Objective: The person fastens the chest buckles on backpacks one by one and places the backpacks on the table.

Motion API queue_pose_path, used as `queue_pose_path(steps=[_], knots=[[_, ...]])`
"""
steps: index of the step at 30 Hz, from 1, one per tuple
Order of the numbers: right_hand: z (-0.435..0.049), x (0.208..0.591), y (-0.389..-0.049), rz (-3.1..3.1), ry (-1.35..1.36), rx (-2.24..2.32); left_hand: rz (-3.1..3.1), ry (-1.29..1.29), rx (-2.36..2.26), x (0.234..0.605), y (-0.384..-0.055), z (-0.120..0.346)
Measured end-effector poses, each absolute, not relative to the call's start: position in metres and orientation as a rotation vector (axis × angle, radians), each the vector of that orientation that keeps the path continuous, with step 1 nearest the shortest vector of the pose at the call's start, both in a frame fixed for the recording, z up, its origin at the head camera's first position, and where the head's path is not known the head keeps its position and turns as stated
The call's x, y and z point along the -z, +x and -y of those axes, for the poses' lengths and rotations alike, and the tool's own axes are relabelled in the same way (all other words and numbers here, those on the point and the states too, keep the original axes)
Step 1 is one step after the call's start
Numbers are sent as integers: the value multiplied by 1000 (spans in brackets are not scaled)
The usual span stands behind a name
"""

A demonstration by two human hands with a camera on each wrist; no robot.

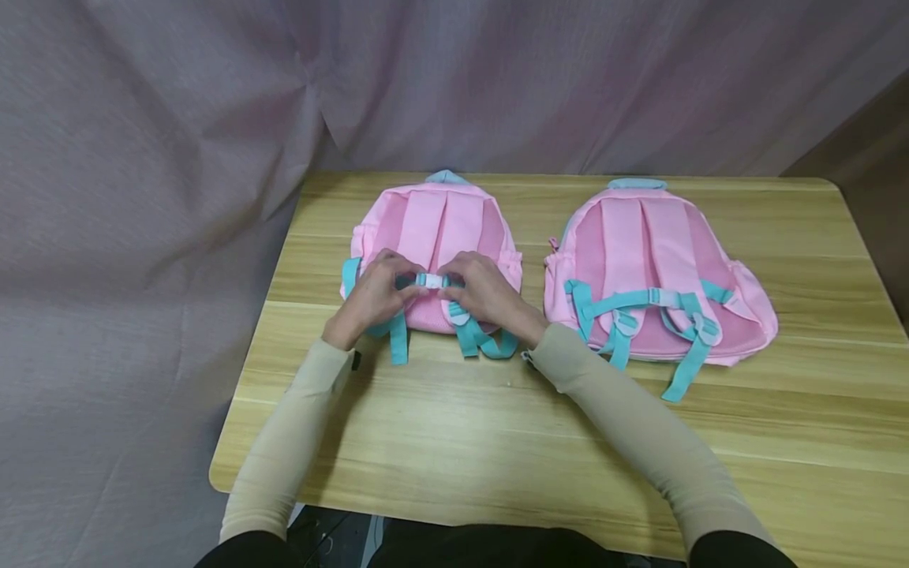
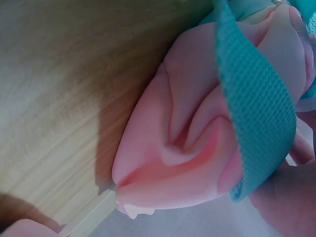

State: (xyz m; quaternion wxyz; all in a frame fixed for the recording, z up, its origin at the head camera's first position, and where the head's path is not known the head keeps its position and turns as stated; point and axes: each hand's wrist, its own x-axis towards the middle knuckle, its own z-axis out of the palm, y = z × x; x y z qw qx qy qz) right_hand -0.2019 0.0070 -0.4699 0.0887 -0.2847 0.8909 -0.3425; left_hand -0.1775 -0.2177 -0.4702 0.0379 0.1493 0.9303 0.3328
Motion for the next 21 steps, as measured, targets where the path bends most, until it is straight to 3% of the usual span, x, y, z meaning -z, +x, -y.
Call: queue_pose_path(steps=[21], knots=[[-21, 459, -197, -2626, -728, 1133, -2853, 474, -1098, 469, -175, 227]])
